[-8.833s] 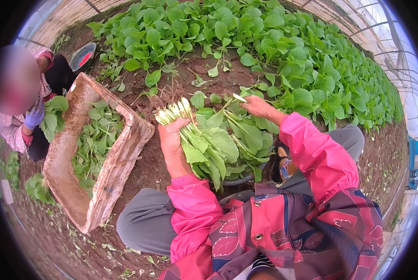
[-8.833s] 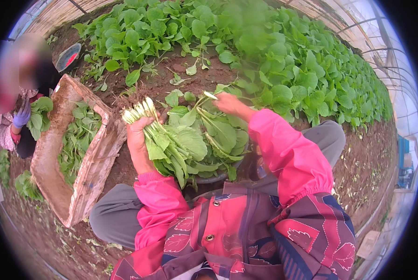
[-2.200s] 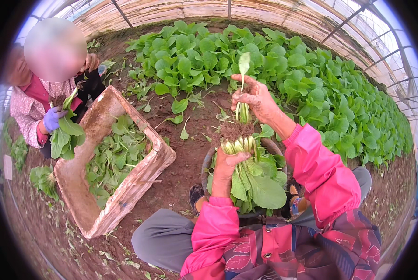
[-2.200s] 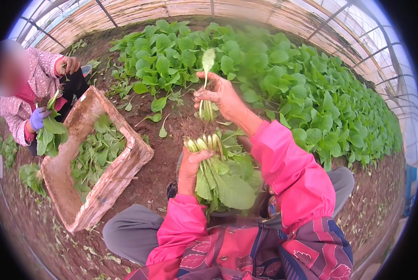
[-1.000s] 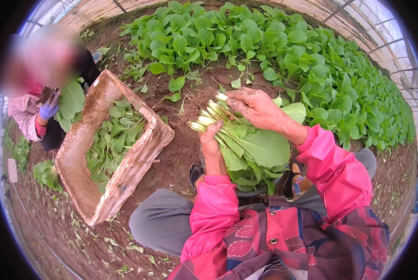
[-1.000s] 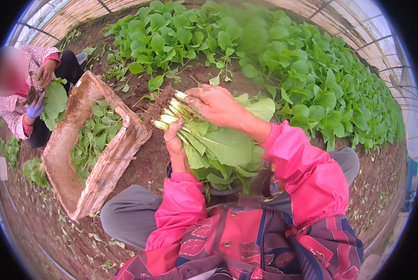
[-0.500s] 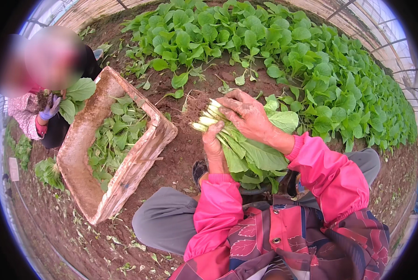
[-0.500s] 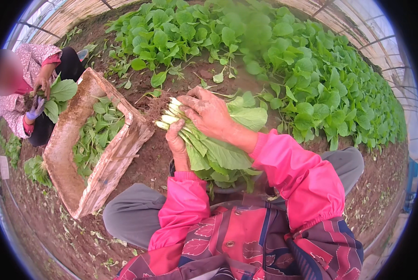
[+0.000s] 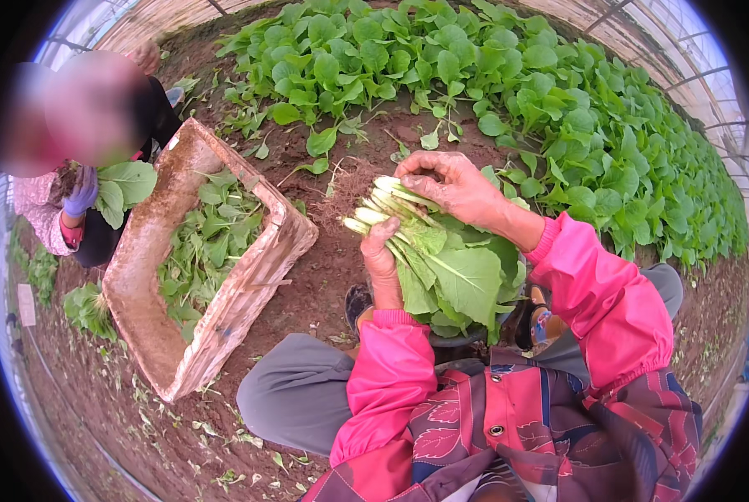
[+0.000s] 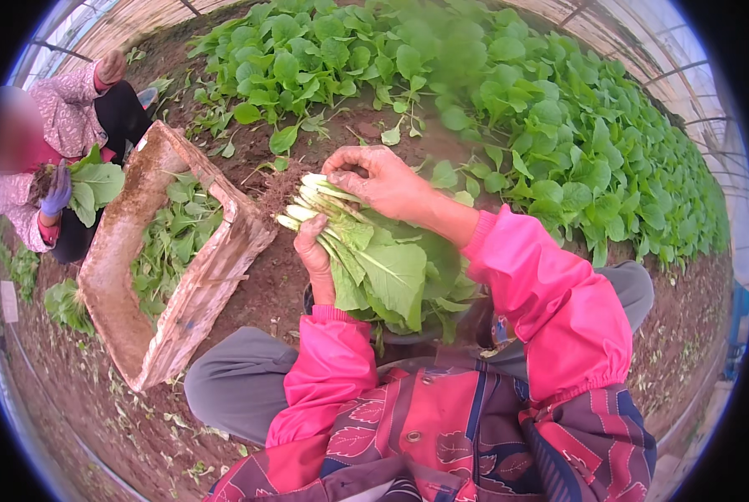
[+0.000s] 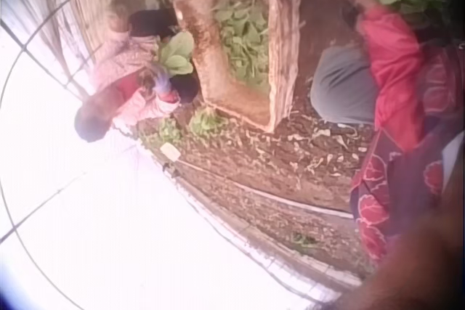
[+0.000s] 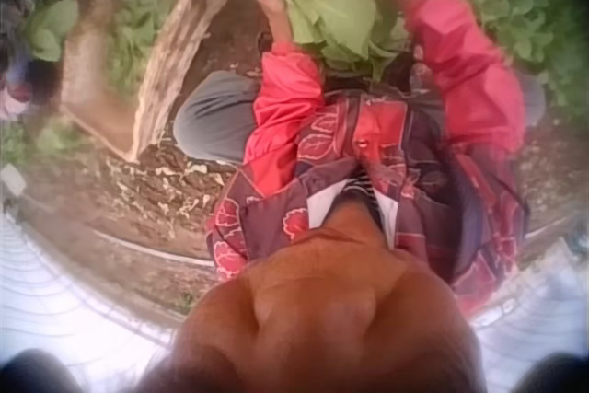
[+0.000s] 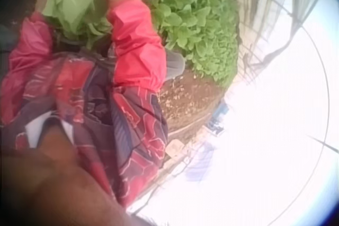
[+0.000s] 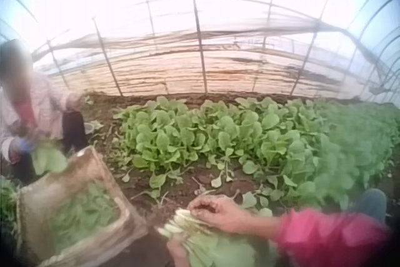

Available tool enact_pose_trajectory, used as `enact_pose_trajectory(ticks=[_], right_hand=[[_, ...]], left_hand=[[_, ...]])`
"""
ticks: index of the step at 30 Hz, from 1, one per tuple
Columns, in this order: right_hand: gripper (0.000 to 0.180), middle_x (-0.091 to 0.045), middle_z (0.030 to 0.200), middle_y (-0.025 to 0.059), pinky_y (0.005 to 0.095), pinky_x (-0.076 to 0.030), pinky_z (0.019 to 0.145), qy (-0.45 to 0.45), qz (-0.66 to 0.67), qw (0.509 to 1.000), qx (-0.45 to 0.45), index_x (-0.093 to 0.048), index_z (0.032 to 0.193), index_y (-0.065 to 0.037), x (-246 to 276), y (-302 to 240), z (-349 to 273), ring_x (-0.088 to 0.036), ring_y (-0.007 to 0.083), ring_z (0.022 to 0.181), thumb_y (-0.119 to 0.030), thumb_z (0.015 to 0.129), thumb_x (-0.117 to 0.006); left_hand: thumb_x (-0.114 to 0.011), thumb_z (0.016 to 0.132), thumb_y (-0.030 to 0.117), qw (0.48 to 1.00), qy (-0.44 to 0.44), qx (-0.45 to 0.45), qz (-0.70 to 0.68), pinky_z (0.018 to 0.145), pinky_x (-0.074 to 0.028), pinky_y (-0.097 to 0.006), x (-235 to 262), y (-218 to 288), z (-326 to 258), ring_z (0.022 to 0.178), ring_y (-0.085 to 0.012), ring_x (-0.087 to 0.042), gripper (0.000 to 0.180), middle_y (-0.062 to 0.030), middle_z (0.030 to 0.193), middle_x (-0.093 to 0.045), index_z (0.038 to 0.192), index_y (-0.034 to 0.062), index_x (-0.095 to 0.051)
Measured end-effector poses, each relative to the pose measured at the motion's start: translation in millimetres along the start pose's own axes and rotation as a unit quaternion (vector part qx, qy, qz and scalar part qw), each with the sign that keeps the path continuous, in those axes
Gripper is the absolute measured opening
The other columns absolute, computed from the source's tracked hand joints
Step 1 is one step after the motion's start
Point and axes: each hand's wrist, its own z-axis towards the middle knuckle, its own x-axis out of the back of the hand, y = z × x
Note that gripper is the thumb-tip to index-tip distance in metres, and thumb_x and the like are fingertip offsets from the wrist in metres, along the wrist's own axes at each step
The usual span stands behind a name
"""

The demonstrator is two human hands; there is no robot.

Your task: The person harvests leafy green vegetables by hand, pulling them from the soil and placing them into a basket. Another person works nearby, also harvesting and placing vegetables into a crate.

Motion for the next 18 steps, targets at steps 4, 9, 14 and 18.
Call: enact_pose_trajectory(ticks=[4,9,14,18], right_hand=[[0.019,-0.056,0.094,0.0085,0.0314,-0.044,0.078,0.096,-0.231,0.964,0.087,-0.057,0.1,0.0,-12.4,19.4,-0.5,-0.054,0.0191,0.088,-0.013,0.087,-0.051],[0.025,-0.052,0.105,0.0124,0.034,-0.042,0.085,0.076,-0.258,0.949,0.165,-0.055,0.107,-0.001,-20.9,21.3,-5.1,-0.052,0.0263,0.099,-0.017,0.087,-0.051],[0.031,-0.047,0.119,0.0119,0.0352,-0.038,0.093,0.065,-0.248,0.951,0.173,-0.052,0.116,-0.005,-20.2,29.6,-0.5,-0.046,0.0271,0.111,-0.02,0.089,-0.049],[0.033,-0.04,0.127,0.0104,0.0352,-0.035,0.097,0.083,-0.208,0.959,0.175,-0.051,0.12,-0.009,-25.7,28.7,0.5,-0.039,0.0263,0.119,-0.023,0.09,-0.047]], left_hand=[[-0.054,0.068,0.009,0.998,0.053,-0.021,-0.021,0.082,-0.046,-0.034,-13.5,0.2,0.3,0.088,-0.0243,-0.058,0.044,-0.0134,0.099,-0.057,0.11,-0.0041,-0.049],[-0.055,0.068,0.005,0.995,0.082,-0.059,0.012,0.081,-0.046,-0.033,-10.1,-1.3,0.8,0.088,-0.0207,-0.057,0.04,-0.0098,0.097,-0.057,0.107,-0.0021,-0.051],[-0.056,0.067,0.005,0.984,0.117,-0.1,0.085,0.08,-0.044,-0.03,-4.1,-1.8,2.0,0.086,-0.0177,-0.055,0.038,-0.0073,0.097,-0.056,0.105,-0.0014,-0.053],[-0.056,0.066,0.003,0.982,0.115,-0.117,0.098,0.082,-0.042,-0.03,-14.9,0.4,0.3,0.088,-0.0182,-0.054,0.042,-0.0077,0.099,-0.055,0.107,-0.0016,-0.052]])
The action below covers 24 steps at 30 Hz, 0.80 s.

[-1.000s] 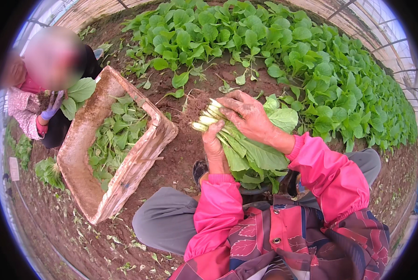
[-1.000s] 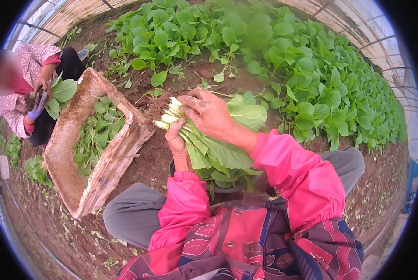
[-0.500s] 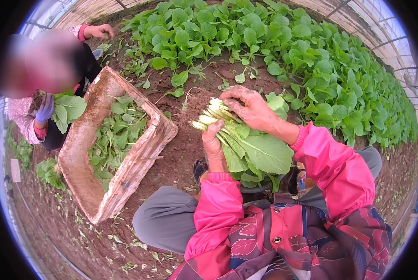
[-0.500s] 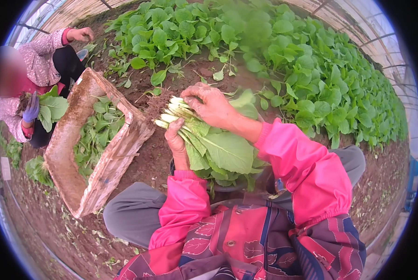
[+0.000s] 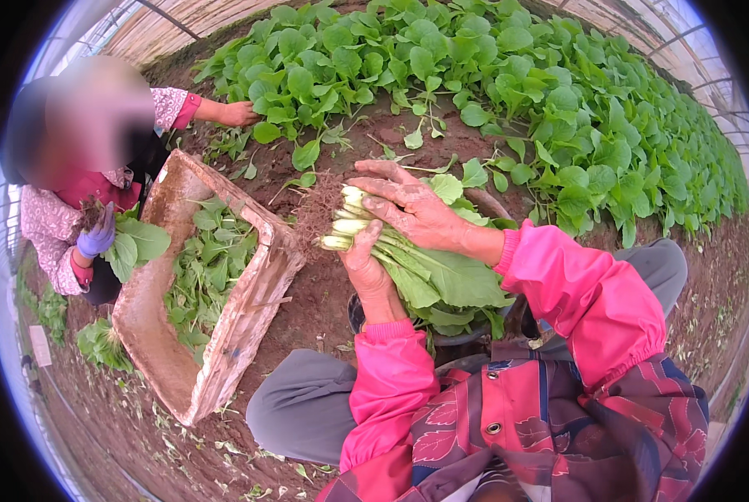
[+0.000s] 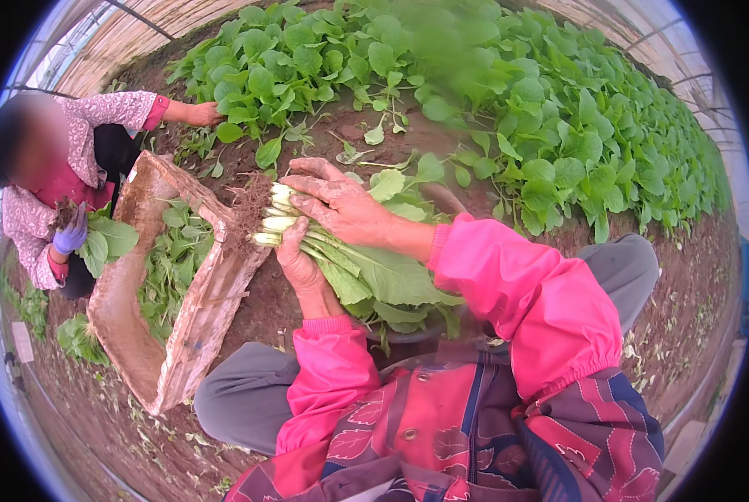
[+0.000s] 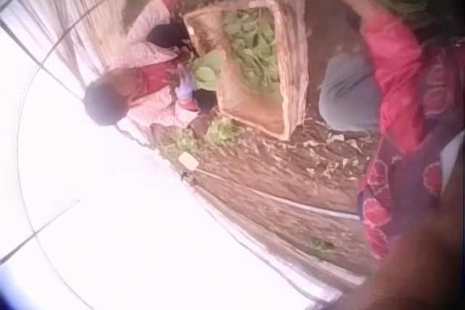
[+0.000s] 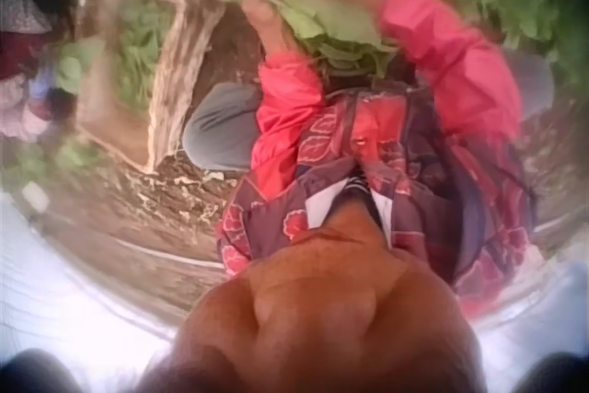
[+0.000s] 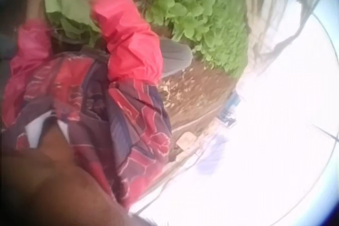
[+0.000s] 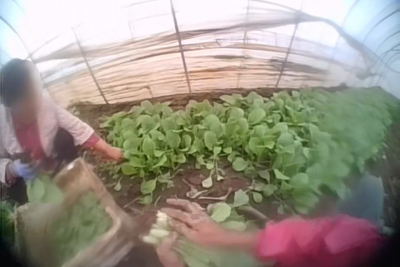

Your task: The person harvests leafy green vegetables by hand, pulling them from the soil and placing them into a basket. Another person works nearby, also harvesting and placing vegetables into a crate.

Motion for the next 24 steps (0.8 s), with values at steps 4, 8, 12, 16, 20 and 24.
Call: enact_pose_trajectory(ticks=[4,8,12,16,20,24], right_hand=[[0.036,-0.04,0.126,0.0117,0.0352,-0.033,0.098,0.002,0.04,0.999,-0.027,-0.049,0.122,-0.009,-5.1,7.6,-0.4,-0.038,0.0265,0.118,-0.027,0.091,-0.043],[0.046,-0.048,0.116,0.0158,0.0368,-0.032,0.096,-0.045,0.081,0.995,-0.039,-0.04,0.127,-0.003,-3.7,9.5,1.1,-0.043,0.03,0.112,-0.033,0.092,-0.04],[0.043,-0.051,0.115,0.0135,0.0328,-0.04,0.09,0.023,0.156,0.979,-0.129,-0.041,0.125,-0.001,33.0,20.8,-7.7,-0.049,0.0216,0.107,-0.028,0.091,-0.044],[0.029,-0.058,0.104,0.007,0.026,-0.043,0.085,0.171,0.134,0.937,-0.275,-0.049,0.115,-0.001,83.5,121.2,-40.5,-0.054,0.0138,0.096,-0.012,0.088,-0.05],[0.024,-0.058,0.097,0.0186,0.0455,-0.041,0.081,-0.025,-0.344,0.855,-0.387,-0.057,0.098,-0.001,119.2,235.3,-103.3,-0.057,0.0338,0.09,-0.013,0.079,-0.047],[0.019,-0.062,0.089,0.0097,0.0436,-0.034,0.083,-0.273,-0.641,0.654,-0.297,-0.067,0.086,-0.008,143.3,301.6,-162.6,-0.057,0.0226,0.09,-0.018,0.074,-0.055]], left_hand=[[-0.055,0.068,0.002,0.999,0.012,-0.007,0.043,0.083,-0.042,-0.031,1.3,-0.2,5.3,0.093,-0.0194,-0.053,0.045,-0.0102,0.105,-0.053,0.112,-0.0018,-0.049],[-0.052,0.075,0.015,0.995,-0.008,0.005,0.099,0.09,-0.04,-0.034,16.5,3.8,13.2,0.101,-0.022,-0.051,0.047,-0.0122,0.111,-0.051,0.119,-0.0001,-0.044],[-0.05,0.075,0.013,0.991,-0.087,0.031,0.096,0.091,-0.037,-0.04,24.8,7.4,23.5,0.098,-0.025,-0.048,0.048,-0.013,0.107,-0.05,0.12,0.002,-0.04],[-0.051,0.075,0.013,0.988,-0.142,0.057,-0.03,0.087,-0.037,-0.042,12.8,4.1,32.7,0.091,-0.026,-0.044,0.049,-0.0132,0.101,-0.046,0.121,0.0046,-0.037],[-0.05,0.076,0.016,0.987,-0.151,0.045,-0.032,0.088,-0.036,-0.042,18.2,7.2,41.3,0.094,-0.0243,-0.042,0.051,-0.0107,0.102,-0.044,0.124,0.0086,-0.033],[-0.05,0.075,0.021,0.991,-0.119,0.052,-0.007,0.09,-0.033,-0.041,17.7,-5.5,48.0,0.092,-0.0232,-0.043,0.052,-0.0096,0.101,-0.043,0.123,0.0074,-0.034]])
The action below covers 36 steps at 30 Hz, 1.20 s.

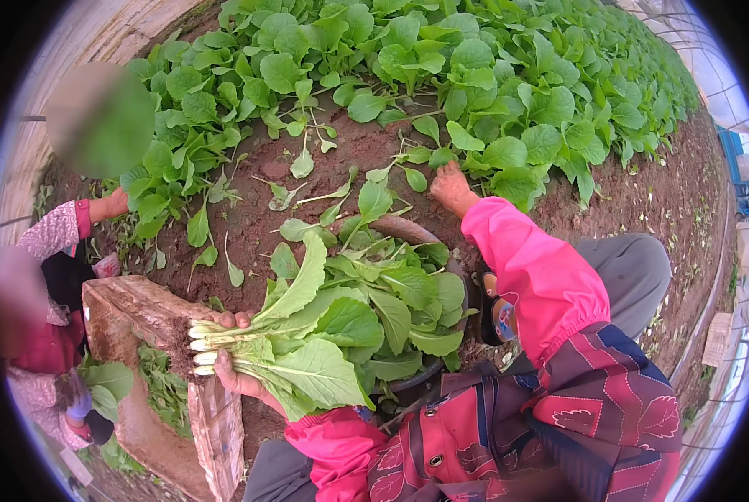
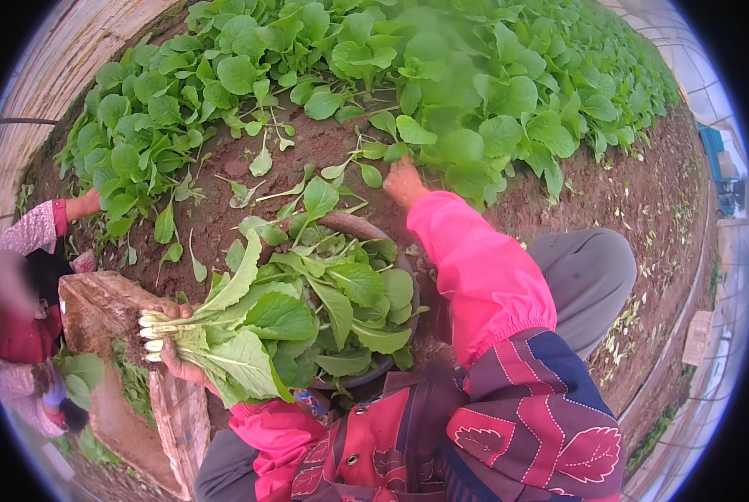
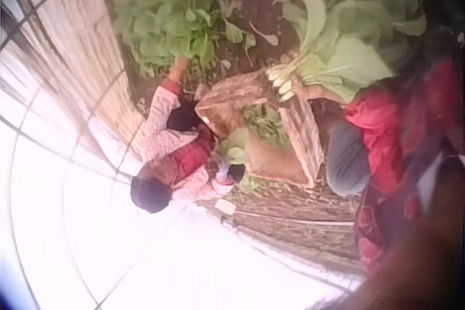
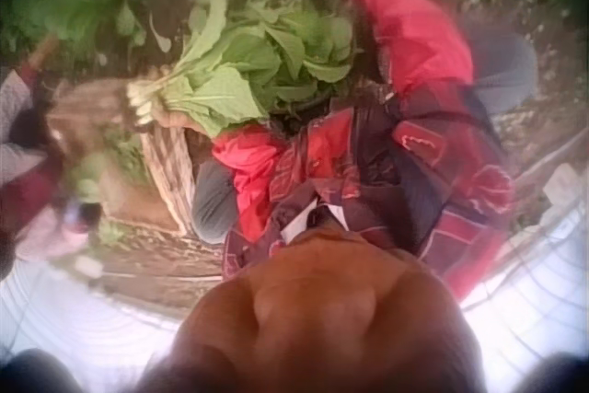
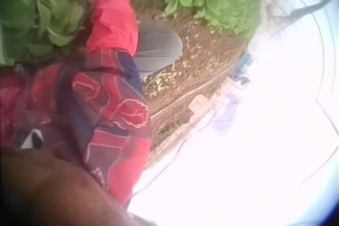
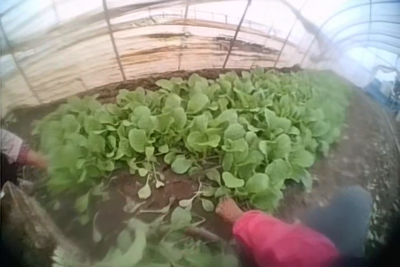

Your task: The person harvests leafy green vegetables by hand, pulling them from the soil and placing them into a basket. Another person works nearby, also harvesting and placing vegetables into a crate.

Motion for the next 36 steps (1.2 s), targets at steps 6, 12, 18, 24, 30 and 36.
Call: enact_pose_trajectory(ticks=[6,12,18,24,30,36], right_hand=[[0.018,-0.064,0.086,0.0015,0.0531,-0.033,0.087,-0.11,-0.03,0.993,0.006,-0.068,0.085,-0.015,-50.4,27.1,19.6,-0.059,0.023,0.089,-0.019,0.08,-0.051],[0.016,-0.065,0.083,0.0005,0.0461,-0.049,0.063,-0.133,0.003,0.991,-0.019,-0.068,0.085,-0.018,-63.6,18.7,26.6,-0.063,0.0221,0.082,-0.017,0.078,-0.055],[0.014,-0.066,0.082,0.0034,0.0419,-0.05,0.062,-0.083,0.048,0.995,-0.006,-0.067,0.08,-0.015,-23.7,24.3,2.6,-0.064,0.0218,0.08,-0.014,0.076,-0.054],[0.013,-0.064,0.081,0.0119,0.0386,-0.049,0.067,0.02,0.187,0.982,0.011,-0.062,0.078,-0.007,79.4,38.9,-0.2,-0.062,0.0277,0.078,-0.016,0.077,-0.053],[0.021,-0.062,0.087,0.0176,0.0415,-0.047,0.074,0.058,0.55,0.825,0.113,-0.06,0.09,-0.002,231.3,-3.0,-30.1,-0.059,0.0339,0.085,-0.017,0.079,-0.049],[0.018,-0.059,0.073,0.0119,0.0323,-0.049,0.062,0.016,0.682,0.722,0.11,-0.058,0.091,0.001,230.5,-52.3,-13.8,-0.06,0.0205,0.072,-0.012,0.079,-0.054]], left_hand=[[-0.053,0.072,0.02,0.999,0.046,0.014,0.026,0.087,-0.033,-0.039,6.8,-16.8,7.6,0.086,-0.0233,-0.043,0.053,-0.0104,0.098,-0.043,0.12,0.0065,-0.035],[-0.053,0.071,0.02,0.997,0.059,0.006,0.044,0.085,-0.035,-0.039,-0.6,-16.8,8.6,0.085,-0.0231,-0.043,0.052,-0.0106,0.097,-0.043,0.118,0.0056,-0.035],[-0.052,0.072,0.017,0.999,0.049,0.002,0.021,0.085,-0.035,-0.04,2.7,-5.9,0.6,0.086,-0.0233,-0.043,0.05,-0.0109,0.097,-0.043,0.117,0.0052,-0.035],[-0.052,0.074,0.015,1.0,0.01,0.0,-0.003,0.082,-0.038,-0.04,-6.3,0.9,-5.8,0.088,-0.0241,-0.043,0.051,-0.0121,0.099,-0.045,0.121,0.0065,-0.037],[-0.053,0.073,0.015,0.998,0.028,-0.045,-0.02,0.081,-0.039,-0.039,-9.8,31.5,-26.2,0.088,-0.0249,-0.043,0.05,-0.0125,0.098,-0.045,0.119,0.0071,-0.038],[-0.056,0.067,0.013,0.999,0.028,-0.028,-0.035,0.079,-0.039,-0.037,-13.6,27.5,-29.0,0.084,-0.0255,-0.045,0.051,-0.0151,0.093,-0.05,0.115,0.0027,-0.042]])
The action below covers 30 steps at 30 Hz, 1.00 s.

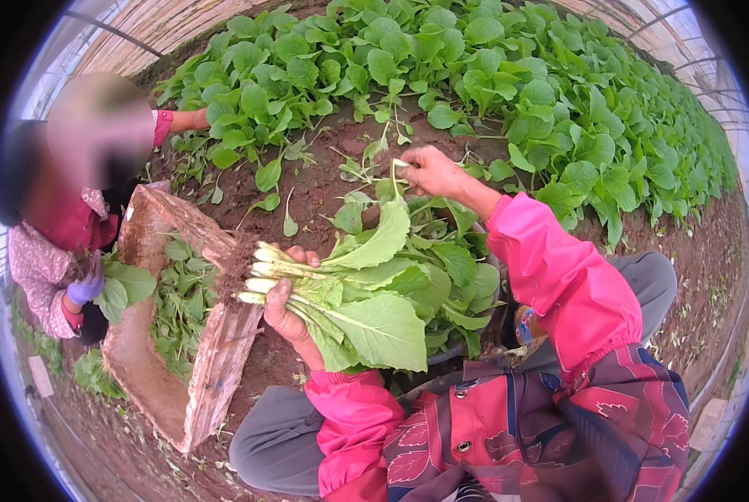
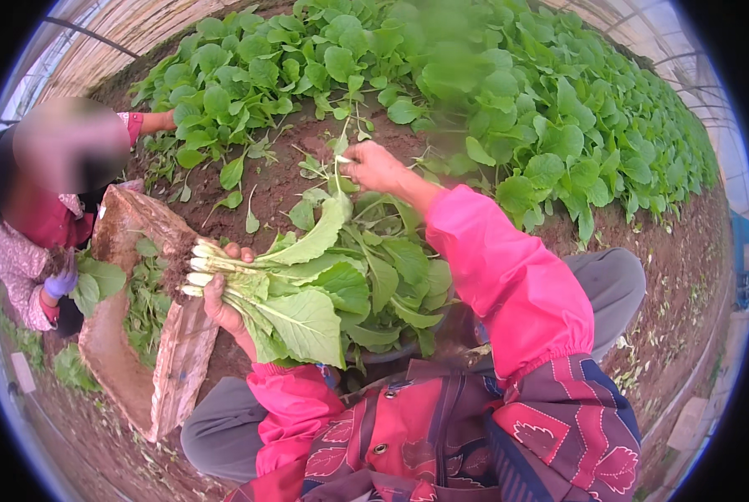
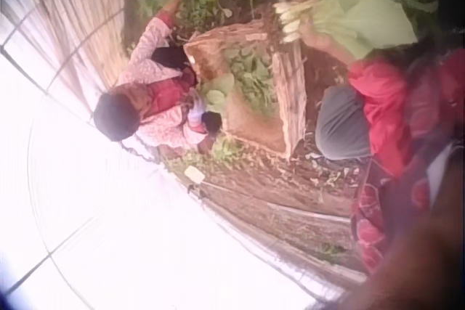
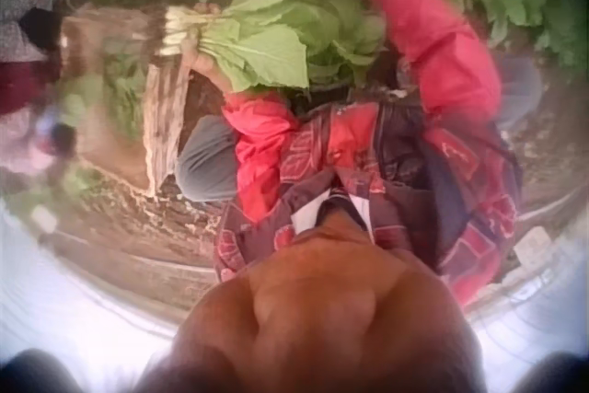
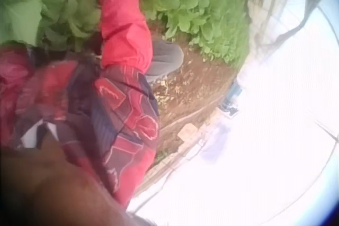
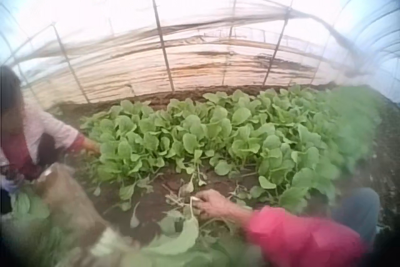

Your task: The person harvests leafy green vegetables by hand, pulling them from the soil and placing them into a basket. Another person works nearby, also harvesting and placing vegetables into a crate.

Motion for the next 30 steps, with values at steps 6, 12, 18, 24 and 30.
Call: enact_pose_trajectory(ticks=[6,12,18,24,30], right_hand=[[0.008,-0.053,0.07,0.0018,0.0229,-0.046,0.053,0.008,0.331,0.941,0.07,-0.054,0.085,-0.002,-14.4,-67.9,-0.7,-0.053,0.0098,0.058,-0.009,0.083,-0.057],[0.013,-0.053,0.073,0.0043,0.0289,-0.048,0.056,-0.016,0.478,0.875,0.072,-0.052,0.088,-0.003,-39.3,-106.0,-22.1,-0.055,0.0147,0.059,-0.012,0.083,-0.059],[0.023,-0.054,0.073,0.0064,0.0305,-0.051,0.057,-0.006,0.415,0.903,0.111,-0.049,0.098,0.003,-30.4,-130.4,-27.2,-0.056,0.0168,0.06,-0.006,0.08,-0.059],[0.019,-0.044,0.059,-0.0008,0.0223,-0.035,0.043,0.057,0.275,0.948,0.148,-0.05,0.099,0.004,3.5,-146.5,-12.7,-0.044,0.0079,0.048,-0.011,0.088,-0.047],[0.021,-0.026,0.054,-0.0064,0.0226,-0.025,0.044,0.068,0.295,0.942,0.148,-0.054,0.095,0.002,25.6,-164.9,-13.6,-0.023,0.0063,0.046,-0.016,0.091,-0.045]], left_hand=[[-0.055,0.066,0.011,0.993,-0.041,0.109,0.028,0.077,-0.042,-0.036,-17.5,-30.1,-4.5,0.081,-0.0266,-0.05,0.052,-0.0159,0.09,-0.053,0.114,-0.0013,-0.043],[-0.053,0.068,0.007,0.981,-0.086,0.174,0.007,0.067,-0.05,-0.036,-35.2,-56.3,-12.9,0.076,-0.0267,-0.058,0.039,-0.0175,0.088,-0.058,0.105,-0.0056,-0.049],[-0.054,0.067,0.005,0.984,-0.07,0.161,0.031,0.065,-0.05,-0.033,-30.7,-50.3,-17.0,0.07,-0.0226,-0.06,0.031,-0.0142,0.081,-0.061,0.096,-0.0061,-0.054],[-0.055,0.064,0.005,0.983,-0.07,0.14,0.1,0.064,-0.048,-0.031,-35.6,-42.2,-17.6,0.066,-0.0207,-0.059,0.028,-0.0121,0.075,-0.061,0.091,-0.0047,-0.056],[-0.055,0.065,0.005,0.983,-0.071,0.142,0.092,0.064,-0.048,-0.032,-19.3,-34.1,-19.8,0.067,-0.0219,-0.059,0.031,-0.0131,0.077,-0.061,0.094,-0.0048,-0.055]])
